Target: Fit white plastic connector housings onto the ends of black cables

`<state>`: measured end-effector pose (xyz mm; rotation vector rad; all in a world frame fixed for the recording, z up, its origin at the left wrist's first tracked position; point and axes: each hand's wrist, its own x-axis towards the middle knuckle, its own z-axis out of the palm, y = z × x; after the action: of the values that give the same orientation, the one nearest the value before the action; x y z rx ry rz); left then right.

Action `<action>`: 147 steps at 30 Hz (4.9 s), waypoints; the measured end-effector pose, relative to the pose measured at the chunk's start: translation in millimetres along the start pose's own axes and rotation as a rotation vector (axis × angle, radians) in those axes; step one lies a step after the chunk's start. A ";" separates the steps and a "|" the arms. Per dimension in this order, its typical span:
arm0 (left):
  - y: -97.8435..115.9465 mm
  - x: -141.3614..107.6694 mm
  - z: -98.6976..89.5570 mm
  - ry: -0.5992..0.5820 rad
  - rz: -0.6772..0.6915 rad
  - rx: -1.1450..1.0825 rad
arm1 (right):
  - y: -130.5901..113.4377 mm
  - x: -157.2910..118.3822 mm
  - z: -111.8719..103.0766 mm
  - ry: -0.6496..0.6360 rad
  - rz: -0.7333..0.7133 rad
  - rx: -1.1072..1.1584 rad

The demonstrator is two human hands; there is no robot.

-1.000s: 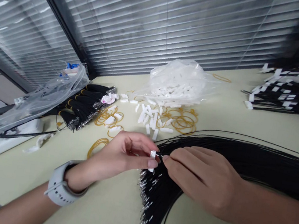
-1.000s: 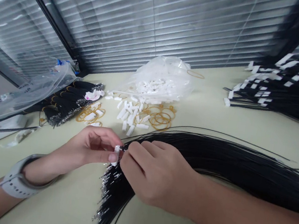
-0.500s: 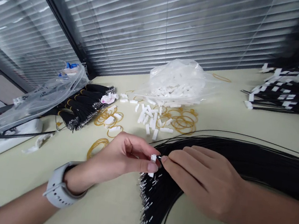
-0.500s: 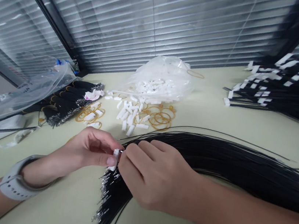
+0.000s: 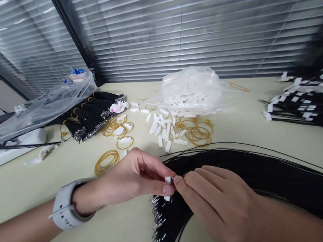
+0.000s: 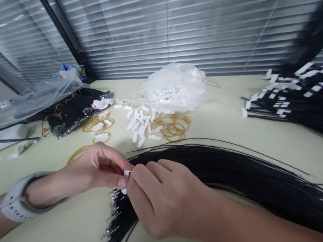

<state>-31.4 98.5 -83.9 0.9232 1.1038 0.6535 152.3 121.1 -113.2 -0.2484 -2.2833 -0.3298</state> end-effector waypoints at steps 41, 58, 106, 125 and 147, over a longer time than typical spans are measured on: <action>4.0 -0.9 -4.9 0.064 0.182 0.212 | 4.4 -6.1 8.9 0.045 0.277 0.141; 7.1 0.4 -3.4 0.037 0.130 0.147 | 6.5 -10.1 8.9 0.041 0.235 0.203; 7.1 -2.3 -5.8 0.066 0.114 0.153 | 6.4 -4.5 10.4 0.063 0.176 0.306; 6.8 -2.5 -5.9 0.018 0.092 0.086 | 7.3 -6.0 11.8 0.060 0.199 0.359; 10.5 -7.2 0.1 0.061 0.059 0.168 | 6.2 -2.8 1.6 0.024 0.027 0.228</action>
<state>-33.7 97.6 -71.4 1.0887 1.2033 0.6482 154.8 127.3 -115.4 -0.1568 -2.2684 -0.0561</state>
